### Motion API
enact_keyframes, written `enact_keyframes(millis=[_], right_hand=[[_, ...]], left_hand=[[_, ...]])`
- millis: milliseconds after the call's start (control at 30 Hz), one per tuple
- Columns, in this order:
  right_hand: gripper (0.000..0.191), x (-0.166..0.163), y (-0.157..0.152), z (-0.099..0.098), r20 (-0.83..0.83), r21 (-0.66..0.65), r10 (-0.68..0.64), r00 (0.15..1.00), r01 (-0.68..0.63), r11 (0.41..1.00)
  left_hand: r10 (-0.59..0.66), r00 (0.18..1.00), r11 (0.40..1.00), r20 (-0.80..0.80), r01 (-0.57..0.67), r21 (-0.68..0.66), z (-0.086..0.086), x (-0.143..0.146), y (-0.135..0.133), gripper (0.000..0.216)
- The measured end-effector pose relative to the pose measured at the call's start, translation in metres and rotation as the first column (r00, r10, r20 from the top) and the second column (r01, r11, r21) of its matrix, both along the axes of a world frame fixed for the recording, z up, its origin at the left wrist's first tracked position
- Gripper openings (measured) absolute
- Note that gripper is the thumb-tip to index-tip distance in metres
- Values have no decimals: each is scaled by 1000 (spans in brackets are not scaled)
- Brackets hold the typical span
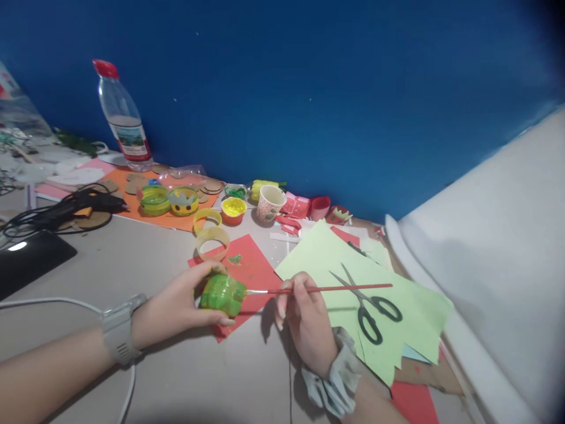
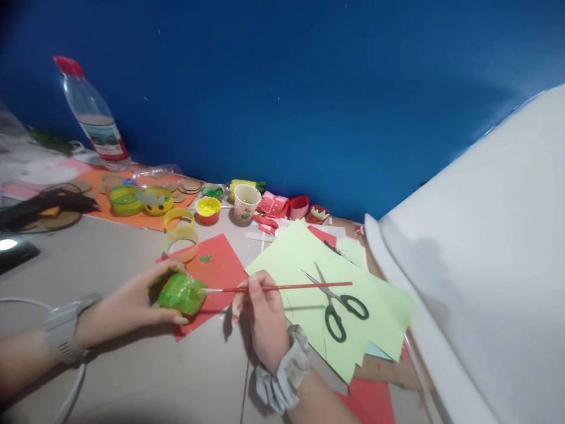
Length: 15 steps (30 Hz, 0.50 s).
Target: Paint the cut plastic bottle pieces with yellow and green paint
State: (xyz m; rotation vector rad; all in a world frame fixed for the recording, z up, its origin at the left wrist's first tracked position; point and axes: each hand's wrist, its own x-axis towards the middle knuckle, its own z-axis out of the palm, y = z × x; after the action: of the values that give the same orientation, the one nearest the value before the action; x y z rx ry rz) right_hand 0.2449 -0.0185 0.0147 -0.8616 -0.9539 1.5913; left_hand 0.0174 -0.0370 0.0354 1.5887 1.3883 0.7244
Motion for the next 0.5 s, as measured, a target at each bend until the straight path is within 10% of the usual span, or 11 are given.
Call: enact_keyframes(millis=[500], right_hand=[[29, -1, -12, 3, 199, 149, 57, 978, -88, 985]], left_hand=[[-10, 946, 972, -325, 86, 220, 0, -9, -4, 58]])
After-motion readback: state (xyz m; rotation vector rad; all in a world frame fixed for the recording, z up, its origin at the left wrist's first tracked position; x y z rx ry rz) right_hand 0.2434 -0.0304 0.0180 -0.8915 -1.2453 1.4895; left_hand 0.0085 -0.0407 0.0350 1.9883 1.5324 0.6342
